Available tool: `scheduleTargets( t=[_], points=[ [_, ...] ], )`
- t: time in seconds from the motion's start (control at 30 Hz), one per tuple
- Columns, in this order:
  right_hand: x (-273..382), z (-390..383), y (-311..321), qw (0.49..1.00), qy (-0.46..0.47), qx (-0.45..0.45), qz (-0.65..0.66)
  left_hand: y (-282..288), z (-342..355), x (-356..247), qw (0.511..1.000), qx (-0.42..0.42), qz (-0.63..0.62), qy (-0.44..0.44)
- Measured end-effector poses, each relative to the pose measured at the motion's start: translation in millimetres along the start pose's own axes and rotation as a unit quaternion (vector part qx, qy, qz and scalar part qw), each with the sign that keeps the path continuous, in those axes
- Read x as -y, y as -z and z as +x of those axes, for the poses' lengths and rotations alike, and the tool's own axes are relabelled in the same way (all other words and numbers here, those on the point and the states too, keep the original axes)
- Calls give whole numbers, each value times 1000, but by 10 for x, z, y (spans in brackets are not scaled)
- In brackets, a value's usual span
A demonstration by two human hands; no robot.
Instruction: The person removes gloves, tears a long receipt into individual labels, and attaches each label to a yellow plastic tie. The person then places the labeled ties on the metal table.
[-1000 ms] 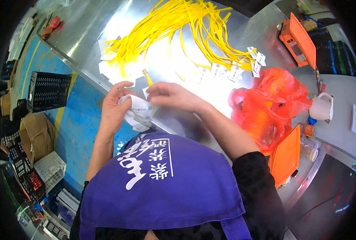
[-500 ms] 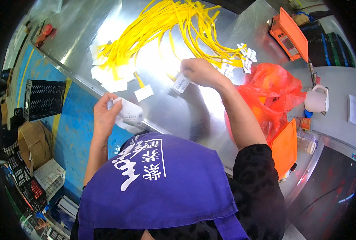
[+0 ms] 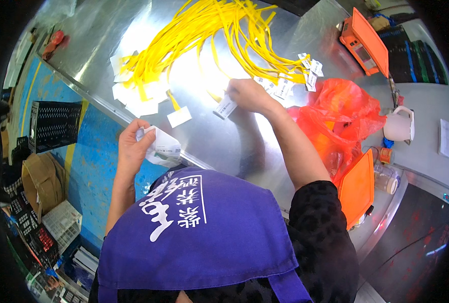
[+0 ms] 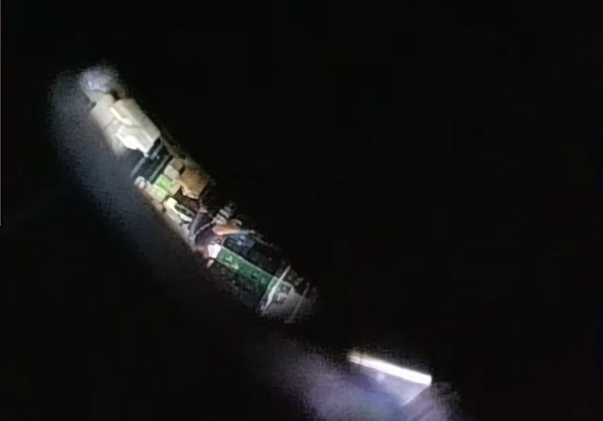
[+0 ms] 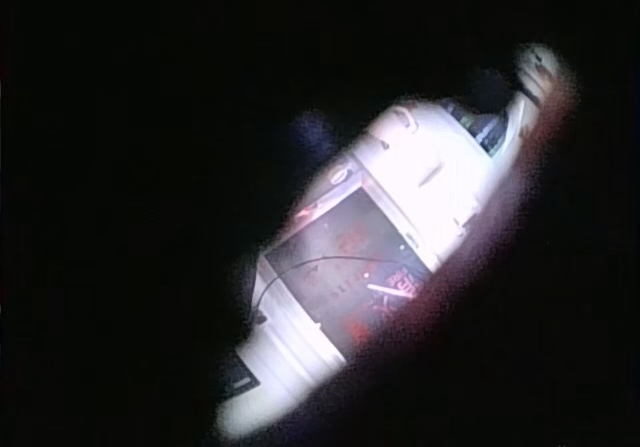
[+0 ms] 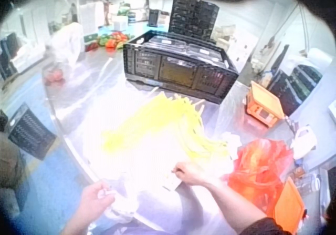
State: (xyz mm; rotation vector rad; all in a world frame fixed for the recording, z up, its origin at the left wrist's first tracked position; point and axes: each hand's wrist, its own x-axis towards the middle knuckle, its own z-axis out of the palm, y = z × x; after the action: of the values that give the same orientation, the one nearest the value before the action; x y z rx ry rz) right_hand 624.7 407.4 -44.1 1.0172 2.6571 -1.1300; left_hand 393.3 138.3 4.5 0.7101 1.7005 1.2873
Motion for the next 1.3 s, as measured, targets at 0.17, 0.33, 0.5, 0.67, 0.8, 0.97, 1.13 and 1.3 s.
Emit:
scheduleTargets(
  t=[0.17,0.33,0.5,0.67,0.8,0.97,1.13,1.3],
  points=[
    [37,36,-32,1000,-9,-4,-26,-9,4,0,1000,5,5,5],
    [145,15,-149,991,-12,-37,-131,2,4,19,1000,1,-7,7],
    [137,-99,-13,981,-62,-78,-167,110,-15,22,996,1,-85,-2],
    [193,-132,363,933,-169,-160,-275,255,-46,-44,977,11,-210,21],
    [745,-105,-113,990,47,-132,-18,150,-11,-67,981,6,-195,13],
    [1255,-201,-654,917,89,111,372,141,-26,-87,991,-10,-129,18],
    [1128,-16,-625,917,10,10,399,238,-115,40,998,-46,-22,45],
    [865,148,-554,983,-14,-61,172,442,-133,158,994,-107,13,-7]
  ],
)
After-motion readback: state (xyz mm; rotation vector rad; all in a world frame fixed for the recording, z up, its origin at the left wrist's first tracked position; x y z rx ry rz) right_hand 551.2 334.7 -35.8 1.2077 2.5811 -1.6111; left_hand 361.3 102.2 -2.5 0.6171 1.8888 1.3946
